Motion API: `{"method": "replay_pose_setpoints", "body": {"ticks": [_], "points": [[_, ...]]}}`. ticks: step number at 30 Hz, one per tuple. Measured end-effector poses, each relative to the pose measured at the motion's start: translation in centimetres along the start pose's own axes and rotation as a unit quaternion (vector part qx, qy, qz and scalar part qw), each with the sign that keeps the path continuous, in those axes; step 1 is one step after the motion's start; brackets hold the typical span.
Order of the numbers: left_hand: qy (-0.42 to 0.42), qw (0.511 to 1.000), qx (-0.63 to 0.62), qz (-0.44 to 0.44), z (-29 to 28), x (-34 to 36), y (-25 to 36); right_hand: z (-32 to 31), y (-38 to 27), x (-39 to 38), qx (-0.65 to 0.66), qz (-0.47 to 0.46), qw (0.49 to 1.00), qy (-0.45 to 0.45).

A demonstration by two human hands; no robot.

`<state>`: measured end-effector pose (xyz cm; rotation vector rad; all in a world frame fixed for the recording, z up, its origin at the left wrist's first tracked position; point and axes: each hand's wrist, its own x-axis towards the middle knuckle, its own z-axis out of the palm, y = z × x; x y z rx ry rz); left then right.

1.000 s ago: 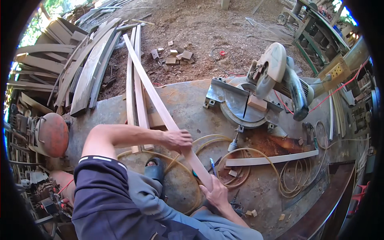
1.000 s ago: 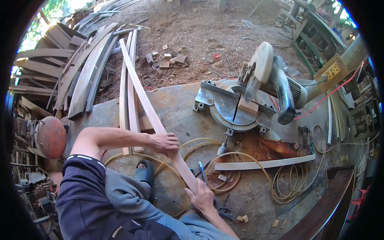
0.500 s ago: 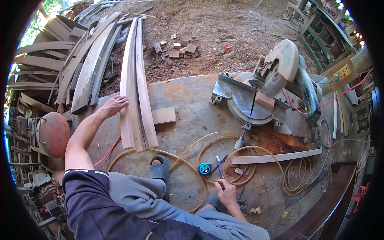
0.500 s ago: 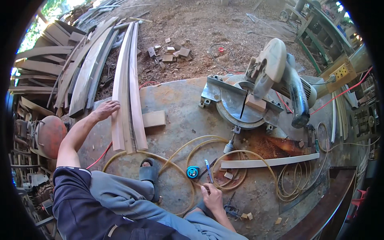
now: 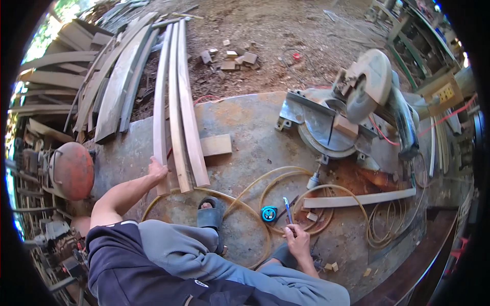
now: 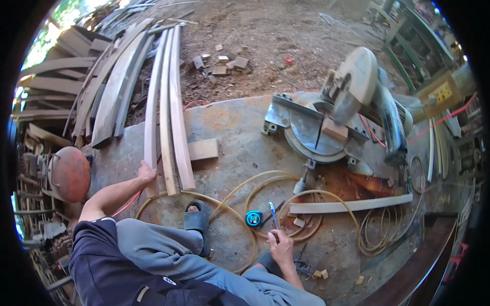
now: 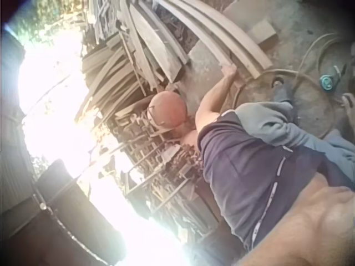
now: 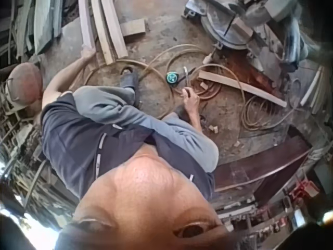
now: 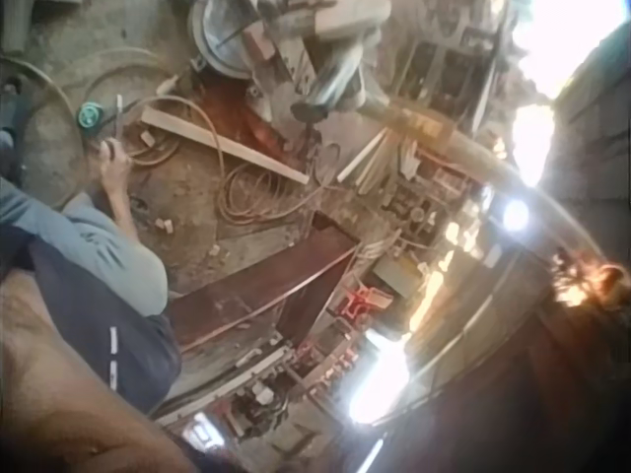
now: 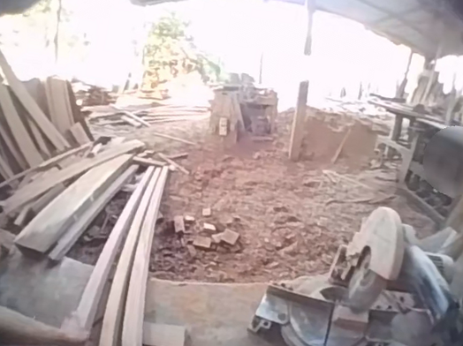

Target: The person measures wooden planks with a measuring tape, marks them with a pen, and cuts them using a miter saw.

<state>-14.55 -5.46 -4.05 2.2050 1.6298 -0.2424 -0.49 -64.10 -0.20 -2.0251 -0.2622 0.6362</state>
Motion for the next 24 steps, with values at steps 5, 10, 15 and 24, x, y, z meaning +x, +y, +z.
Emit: {"method": "replay_pose_setpoints", "body": {"ticks": [5, 10, 15, 24], "points": [[0.01, 1.0, -0.014, 0.007, -0.8, 0.0, -1.1, -3.2, 5.1, -4.4, 0.101, 0.136, 0.967, 0.189], [-0.068, 0.996, -0.032, -0.043, -1.5, -2.8, 0.9, -3.3, 18.5, -16.1, 0.105, 0.315, 0.832, 0.444], [-0.154, 0.974, -0.159, 0.052, 1.0, -1.8, -5.8, -1.0, 18.6, -15.7, 0.094, 0.413, 0.794, 0.437], [-0.452, 0.794, -0.386, -0.125, -3.0, -2.0, -4.8, 1.0, 17.5, -14.7, 0.08, 0.429, 0.799, 0.413]]}}
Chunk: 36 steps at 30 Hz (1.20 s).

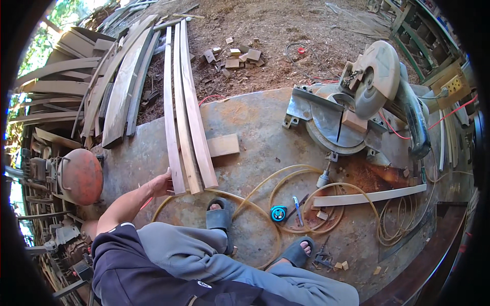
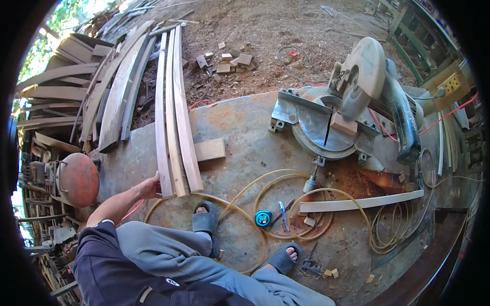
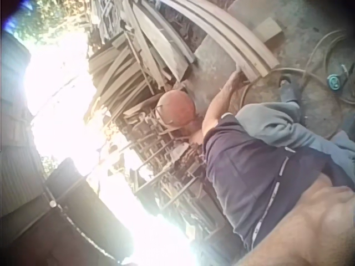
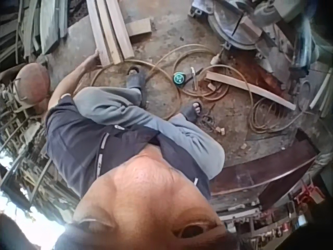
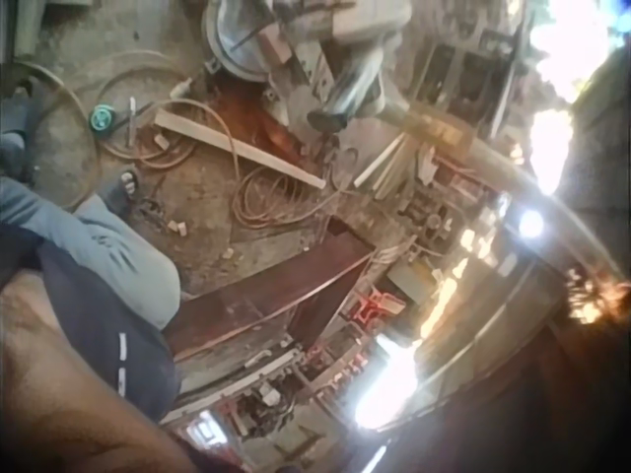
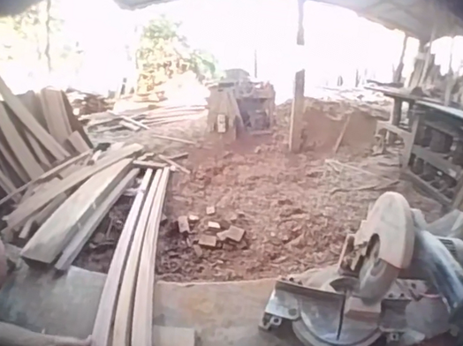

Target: The person measures wooden planks with a measuring tape, marks them with a pen, and cuts them using a miter saw.

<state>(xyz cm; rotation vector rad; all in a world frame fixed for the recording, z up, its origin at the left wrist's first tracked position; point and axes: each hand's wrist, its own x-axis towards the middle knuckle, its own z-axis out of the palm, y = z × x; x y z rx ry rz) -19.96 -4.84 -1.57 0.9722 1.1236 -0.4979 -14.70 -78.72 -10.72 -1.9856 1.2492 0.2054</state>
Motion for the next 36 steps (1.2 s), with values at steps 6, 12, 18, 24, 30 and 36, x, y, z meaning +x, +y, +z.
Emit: {"method": "replay_pose_setpoints", "body": {"ticks": [6, 12, 18, 24, 30, 36], "points": [[0.122, 0.978, 0.172, 0.007, -4.4, 6.5, -0.7, -4.4, 3.2, -3.2, -0.024, -0.003, 0.997, 0.079], [0.418, 0.595, 0.513, 0.456, -6.2, 4.7, 2.0, -5.0, 5.0, -5.4, -0.093, 0.093, 0.974, 0.185], [0.273, 0.606, 0.585, 0.465, 16.5, 3.2, 7.2, -7.5, 11.1, -8.6, -0.12, 0.277, 0.927, 0.221], [0.138, 0.627, 0.555, 0.528, 23.7, 1.2, 7.1, -2.0, 13.1, -9.3, -0.195, 0.293, 0.901, 0.253], [-0.09, 0.681, 0.561, 0.461, 20.8, 6.3, 5.9, -7.4, 8.0, -8.4, -0.085, 0.373, 0.903, 0.194], [-0.202, 0.661, 0.636, 0.342, 23.3, 2.7, 4.7, -9.7, 4.8, -6.0, -0.019, 0.297, 0.937, 0.186]]}}
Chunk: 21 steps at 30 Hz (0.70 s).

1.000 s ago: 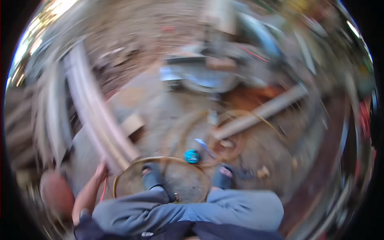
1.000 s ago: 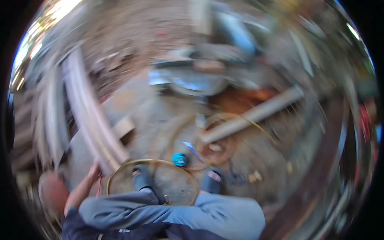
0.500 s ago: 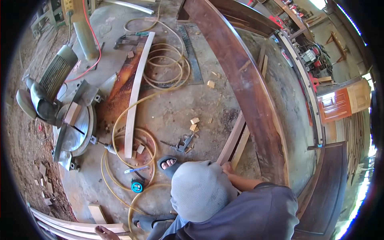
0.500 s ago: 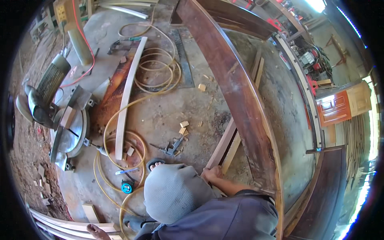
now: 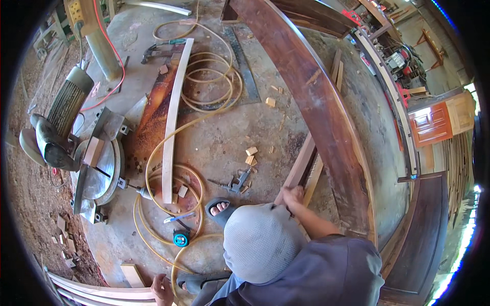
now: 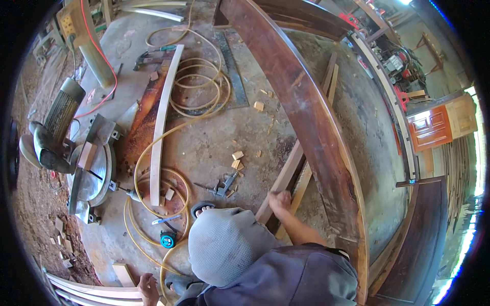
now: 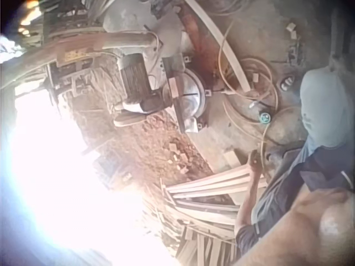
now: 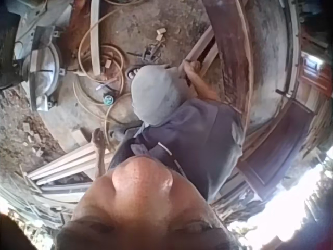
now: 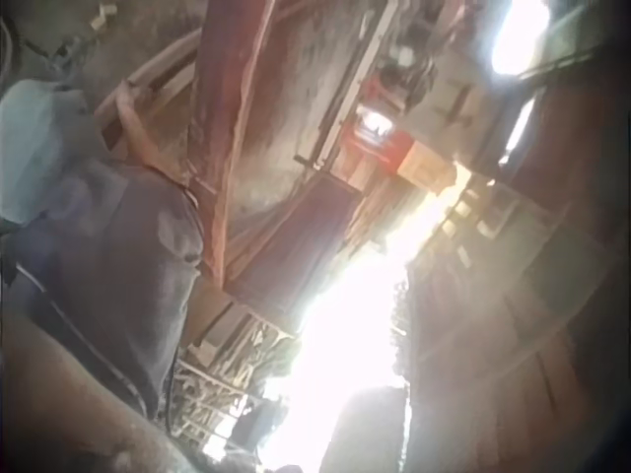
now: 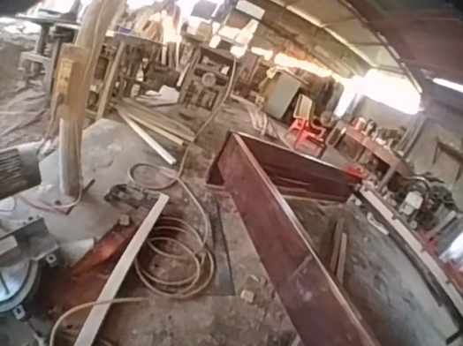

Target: The person measures wooden planks with a measuring tape, marks them with a pen, and cuts them using a miter saw.

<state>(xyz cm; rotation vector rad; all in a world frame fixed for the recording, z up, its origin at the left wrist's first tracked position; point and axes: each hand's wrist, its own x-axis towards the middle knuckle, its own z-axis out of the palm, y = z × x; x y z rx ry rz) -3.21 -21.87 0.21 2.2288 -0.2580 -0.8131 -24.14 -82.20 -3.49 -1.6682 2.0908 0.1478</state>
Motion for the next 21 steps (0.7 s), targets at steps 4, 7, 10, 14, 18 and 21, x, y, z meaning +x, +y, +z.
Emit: {"method": "replay_pose_setpoints", "body": {"ticks": [4, 7, 10, 14, 18, 21], "points": [[-0.014, 0.992, 0.019, 0.125, -0.2, 1.5, 6.0, -1.0, -4.6, 5.4, 0.056, -0.059, 0.995, 0.051], [-0.021, 0.99, 0.068, 0.121, -0.9, 0.8, 6.9, -1.5, -13.4, 7.5, 0.142, -0.017, 0.987, -0.071], [-0.065, 0.989, 0.031, 0.126, 1.7, 3.5, 8.5, 1.9, -11.4, 17.3, 0.208, -0.028, 0.977, -0.036], [-0.086, 0.985, 0.029, 0.149, 2.9, 5.0, 11.3, 3.8, -11.8, 18.5, 0.218, -0.038, 0.974, -0.042], [-0.061, 0.987, 0.04, 0.145, 2.7, 5.8, 13.3, 3.2, -14.5, 10.1, 0.459, 0.014, 0.867, -0.192], [-0.111, 0.986, 0.026, 0.121, 3.8, 8.3, 15.4, 2.5, -15.8, 5.4, 0.529, -0.031, 0.757, -0.382]]}}
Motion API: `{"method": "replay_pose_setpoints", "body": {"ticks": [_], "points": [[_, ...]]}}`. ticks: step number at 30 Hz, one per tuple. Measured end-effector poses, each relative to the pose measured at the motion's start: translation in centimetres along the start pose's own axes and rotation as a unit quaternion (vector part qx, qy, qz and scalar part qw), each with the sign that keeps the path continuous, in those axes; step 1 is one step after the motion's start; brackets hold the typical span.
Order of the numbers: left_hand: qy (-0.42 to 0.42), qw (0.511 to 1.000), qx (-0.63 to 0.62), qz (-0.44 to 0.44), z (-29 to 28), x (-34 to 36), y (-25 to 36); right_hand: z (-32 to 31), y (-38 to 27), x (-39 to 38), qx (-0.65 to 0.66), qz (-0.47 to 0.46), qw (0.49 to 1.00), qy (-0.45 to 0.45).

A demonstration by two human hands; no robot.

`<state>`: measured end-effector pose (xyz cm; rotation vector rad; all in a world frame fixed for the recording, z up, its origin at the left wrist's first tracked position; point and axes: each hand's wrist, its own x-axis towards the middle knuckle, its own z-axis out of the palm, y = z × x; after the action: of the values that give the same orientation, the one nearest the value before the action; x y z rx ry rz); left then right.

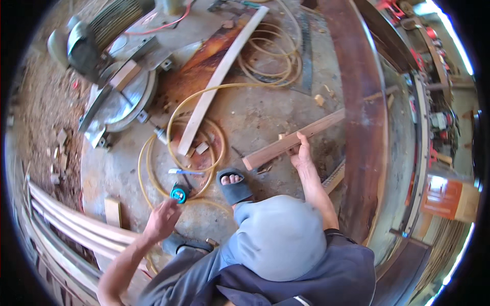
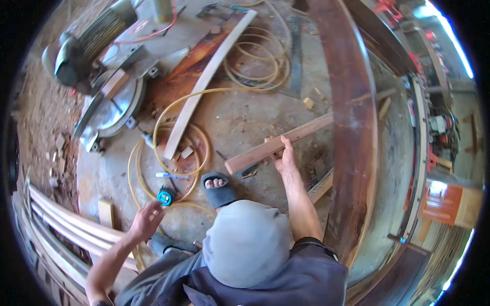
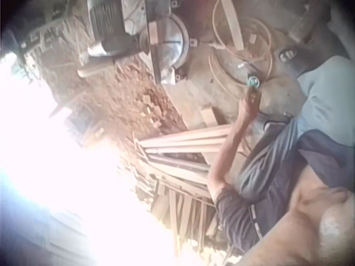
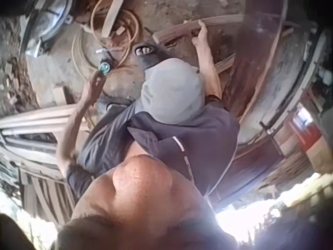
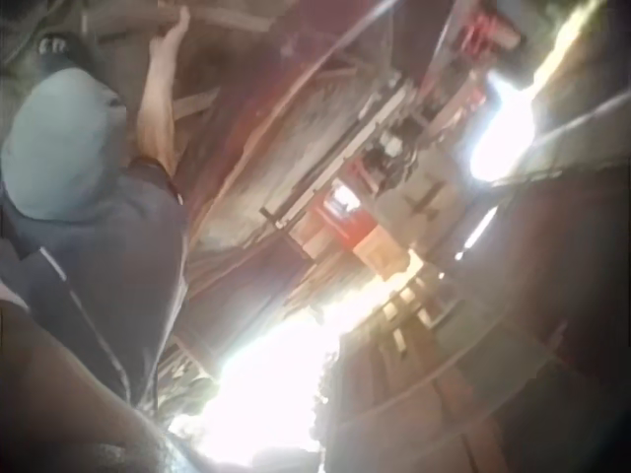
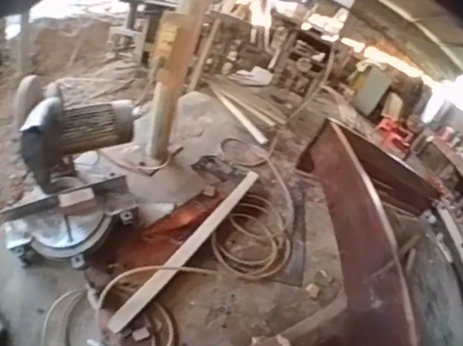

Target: The person measures wooden planks with a measuring tape, marks them with a pen, and cuts them using a miter saw.

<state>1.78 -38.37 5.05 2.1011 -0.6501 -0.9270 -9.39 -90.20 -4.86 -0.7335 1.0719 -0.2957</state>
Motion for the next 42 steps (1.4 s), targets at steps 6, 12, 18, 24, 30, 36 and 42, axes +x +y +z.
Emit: {"method": "replay_pose_setpoints", "body": {"ticks": [6, 12, 18, 24, 30, 36, 42], "points": [[-0.009, 0.98, -0.192, -0.053, 1.9, 6.7, 2.2, 9.9, 4.7, -3.1, 0.085, 0.072, 0.98, -0.167], [0.082, 0.873, -0.476, -0.075, 0.8, 8.3, 2.4, 14.3, 8.6, -8.1, 0.098, 0.156, 0.948, -0.259], [0.186, 0.747, -0.613, -0.176, -1.4, 3.3, -1.9, 11.5, 8.3, -6.6, 0.13, 0.132, 0.971, -0.149], [0.362, 0.686, -0.591, -0.223, -5.7, -5.5, -8.8, 3.7, -1.8, 4.9, 0.087, -0.104, 0.991, 0.008], [0.366, 0.772, -0.414, -0.314, -3.6, -9.2, -5.1, 10.0, 6.0, 0.7, 0.01, -0.025, 1.0, -0.001], [0.306, 0.866, 0.388, 0.082, 0.4, -3.5, -2.2, 15.2, 12.6, -6.8, -0.04, 0.159, 0.978, -0.128], [0.066, 0.949, 0.307, -0.039, -0.8, 2.1, -3.2, 13.5, 13.8, -9.2, -0.145, 0.235, 0.935, -0.224]]}}
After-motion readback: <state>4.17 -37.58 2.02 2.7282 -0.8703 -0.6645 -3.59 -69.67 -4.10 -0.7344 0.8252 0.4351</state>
